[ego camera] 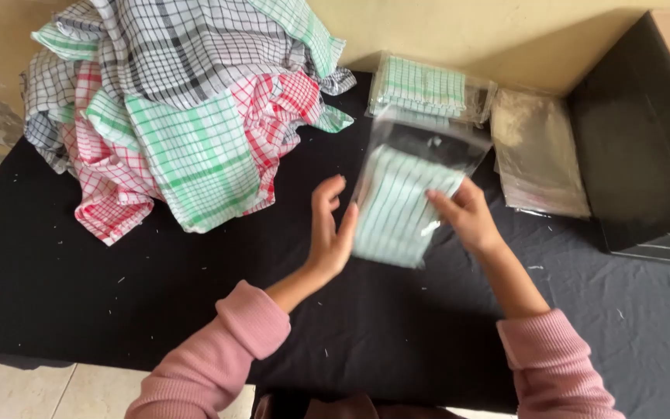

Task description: The person folds patterned cloths by hand and places them inside clear plastic bags.

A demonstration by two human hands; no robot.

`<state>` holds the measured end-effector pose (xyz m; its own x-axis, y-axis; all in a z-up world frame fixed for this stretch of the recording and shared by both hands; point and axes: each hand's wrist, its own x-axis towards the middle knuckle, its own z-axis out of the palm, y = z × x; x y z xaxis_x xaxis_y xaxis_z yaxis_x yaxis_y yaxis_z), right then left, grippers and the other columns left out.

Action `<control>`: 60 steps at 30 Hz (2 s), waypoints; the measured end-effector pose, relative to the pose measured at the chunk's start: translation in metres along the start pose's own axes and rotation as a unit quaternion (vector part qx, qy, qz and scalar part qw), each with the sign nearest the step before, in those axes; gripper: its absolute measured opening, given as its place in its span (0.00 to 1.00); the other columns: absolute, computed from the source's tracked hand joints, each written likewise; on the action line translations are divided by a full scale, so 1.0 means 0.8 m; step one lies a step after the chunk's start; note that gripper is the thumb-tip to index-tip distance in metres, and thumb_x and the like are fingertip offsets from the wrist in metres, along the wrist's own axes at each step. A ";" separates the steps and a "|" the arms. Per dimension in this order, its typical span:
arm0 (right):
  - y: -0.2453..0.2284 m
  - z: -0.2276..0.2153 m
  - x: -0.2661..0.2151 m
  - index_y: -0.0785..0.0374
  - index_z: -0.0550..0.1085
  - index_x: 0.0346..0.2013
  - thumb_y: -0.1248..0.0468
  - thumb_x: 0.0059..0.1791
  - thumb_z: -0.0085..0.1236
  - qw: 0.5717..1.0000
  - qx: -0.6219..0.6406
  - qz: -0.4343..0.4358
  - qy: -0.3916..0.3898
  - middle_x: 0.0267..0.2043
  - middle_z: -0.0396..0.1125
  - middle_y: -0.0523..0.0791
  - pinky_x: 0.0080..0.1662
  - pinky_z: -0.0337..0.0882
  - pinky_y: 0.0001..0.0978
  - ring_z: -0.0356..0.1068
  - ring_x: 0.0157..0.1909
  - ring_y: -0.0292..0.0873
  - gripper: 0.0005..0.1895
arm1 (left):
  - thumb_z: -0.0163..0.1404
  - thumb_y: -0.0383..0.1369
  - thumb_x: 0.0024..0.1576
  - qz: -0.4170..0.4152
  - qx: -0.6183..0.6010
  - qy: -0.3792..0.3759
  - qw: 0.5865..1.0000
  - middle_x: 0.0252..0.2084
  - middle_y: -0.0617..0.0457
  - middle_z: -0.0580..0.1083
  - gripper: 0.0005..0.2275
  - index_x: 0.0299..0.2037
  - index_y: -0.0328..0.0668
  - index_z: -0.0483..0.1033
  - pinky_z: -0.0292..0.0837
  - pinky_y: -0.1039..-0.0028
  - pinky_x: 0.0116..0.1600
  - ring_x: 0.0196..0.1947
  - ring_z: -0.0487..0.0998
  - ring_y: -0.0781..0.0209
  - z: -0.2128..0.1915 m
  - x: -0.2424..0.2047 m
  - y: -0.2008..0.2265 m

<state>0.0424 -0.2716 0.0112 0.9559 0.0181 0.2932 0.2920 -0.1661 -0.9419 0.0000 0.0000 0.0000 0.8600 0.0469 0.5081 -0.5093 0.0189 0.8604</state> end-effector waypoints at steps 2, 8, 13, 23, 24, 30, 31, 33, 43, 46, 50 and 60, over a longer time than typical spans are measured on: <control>-0.037 0.021 0.023 0.62 0.73 0.41 0.67 0.52 0.62 0.996 0.055 0.040 0.059 0.30 0.72 0.44 0.23 0.74 0.29 0.73 0.26 0.38 0.06 | 0.48 0.30 0.62 0.049 0.047 -0.018 0.998 0.62 0.40 0.59 0.22 0.65 0.35 0.57 0.61 0.56 0.67 0.65 0.62 0.41 0.008 -0.016 -0.011; 0.049 0.001 0.175 0.53 0.70 0.49 0.61 0.56 0.57 0.918 0.333 0.103 0.190 0.39 0.71 0.42 0.28 0.76 0.31 0.76 0.35 0.43 0.08 | 0.46 0.46 0.63 0.088 0.345 -0.332 0.874 0.66 0.30 0.60 0.27 0.66 0.35 0.64 0.44 0.33 0.68 0.70 0.53 0.26 0.007 -0.041 -0.015; 0.086 -0.015 0.287 0.58 0.64 0.51 0.56 0.54 0.56 0.843 0.449 0.128 0.268 0.34 0.55 0.40 0.32 0.64 0.32 0.54 0.22 0.34 0.17 | 0.36 0.53 0.63 0.061 0.381 -0.404 0.830 0.74 0.32 0.51 0.31 0.69 0.37 0.60 0.29 0.41 0.73 0.75 0.42 0.34 0.004 -0.041 -0.022; 0.093 -0.018 0.308 0.66 0.47 0.73 0.58 0.56 0.52 0.938 -0.103 0.285 0.169 0.67 0.59 0.55 0.56 0.74 0.37 0.71 0.56 0.50 0.37 | 0.39 0.51 0.63 0.065 0.376 -0.405 0.831 0.73 0.31 0.52 0.30 0.68 0.37 0.61 0.30 0.39 0.72 0.75 0.44 0.34 0.004 -0.041 -0.021; 0.071 -0.010 0.296 0.75 0.52 0.68 0.64 0.54 0.54 0.900 0.181 0.286 0.275 0.60 0.64 0.62 0.47 0.87 0.39 0.81 0.45 0.54 0.33 | 0.39 0.51 0.63 0.069 0.383 -0.404 0.828 0.73 0.32 0.52 0.30 0.68 0.37 0.61 0.31 0.40 0.72 0.75 0.44 0.34 0.004 -0.041 -0.022; 0.063 -0.012 0.271 0.66 0.75 0.24 0.56 0.46 0.74 0.923 -0.030 0.259 0.282 0.23 0.72 0.47 0.25 0.75 0.22 0.73 0.20 0.35 0.18 | 0.38 0.52 0.63 0.059 0.397 -0.412 0.818 0.74 0.33 0.51 0.30 0.69 0.39 0.60 0.30 0.41 0.73 0.75 0.43 0.36 0.006 -0.040 -0.021; 0.062 -0.009 0.265 0.66 0.75 0.24 0.56 0.46 0.74 0.923 -0.030 0.260 0.281 0.23 0.72 0.47 0.25 0.75 0.22 0.73 0.20 0.35 0.18 | 0.38 0.52 0.63 0.058 0.397 -0.412 0.818 0.74 0.33 0.51 0.30 0.69 0.39 0.60 0.30 0.41 0.73 0.75 0.43 0.36 0.006 -0.040 -0.021; 0.060 -0.002 0.252 0.55 0.63 0.13 0.52 0.48 0.74 0.917 -0.129 0.264 0.271 0.17 0.68 0.44 0.22 0.68 0.23 0.61 0.15 0.32 0.30 | 0.39 0.52 0.63 0.050 0.394 -0.414 0.819 0.74 0.34 0.50 0.30 0.70 0.39 0.60 0.29 0.42 0.73 0.76 0.42 0.37 0.005 -0.039 -0.020; 0.093 0.063 0.044 0.49 0.79 0.36 0.52 0.49 0.61 0.824 -0.559 -0.087 0.043 0.40 0.70 0.39 0.45 0.72 0.40 0.70 0.49 0.45 0.07 | 0.54 0.41 0.51 0.259 0.404 -0.160 0.863 0.41 0.57 0.75 0.08 0.36 0.55 0.81 0.69 0.60 0.47 0.48 0.75 0.55 -0.025 0.030 -0.052; 0.066 0.051 -0.021 0.49 0.78 0.52 0.51 0.52 0.55 0.815 -0.574 -0.080 -0.004 0.54 0.69 0.43 0.54 0.69 0.41 0.66 0.62 0.47 0.16 | 0.59 0.36 0.45 0.318 0.448 -0.081 0.831 0.38 0.53 0.73 0.07 0.32 0.52 0.80 0.70 0.58 0.44 0.46 0.72 0.48 -0.062 0.105 -0.054; 0.043 0.027 -0.081 0.47 0.71 0.63 0.49 0.53 0.52 0.818 -0.568 -0.009 -0.095 0.67 0.62 0.46 0.64 0.64 0.50 0.58 0.72 0.53 0.23 | 0.61 0.34 0.49 0.360 0.541 0.102 0.753 0.38 0.45 0.73 0.08 0.37 0.46 0.79 0.73 0.52 0.40 0.38 0.75 0.38 -0.119 0.231 -0.055; 0.057 0.020 -0.129 0.54 0.69 0.64 0.52 0.52 0.52 0.840 -0.517 -0.144 -0.077 0.70 0.58 0.52 0.68 0.57 0.55 0.55 0.72 0.60 0.26 | 0.47 0.44 0.64 0.051 0.731 -0.012 0.681 0.80 0.40 0.43 0.18 0.50 0.37 0.81 0.23 0.38 0.71 0.75 0.34 0.33 -0.233 0.439 -0.064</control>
<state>-0.0426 -0.2651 -0.0652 0.8668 0.3178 0.3842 0.4035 -0.8998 -0.1660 0.3227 0.2016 0.1271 0.8320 -0.0432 0.5530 -0.0072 -0.9977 -0.0672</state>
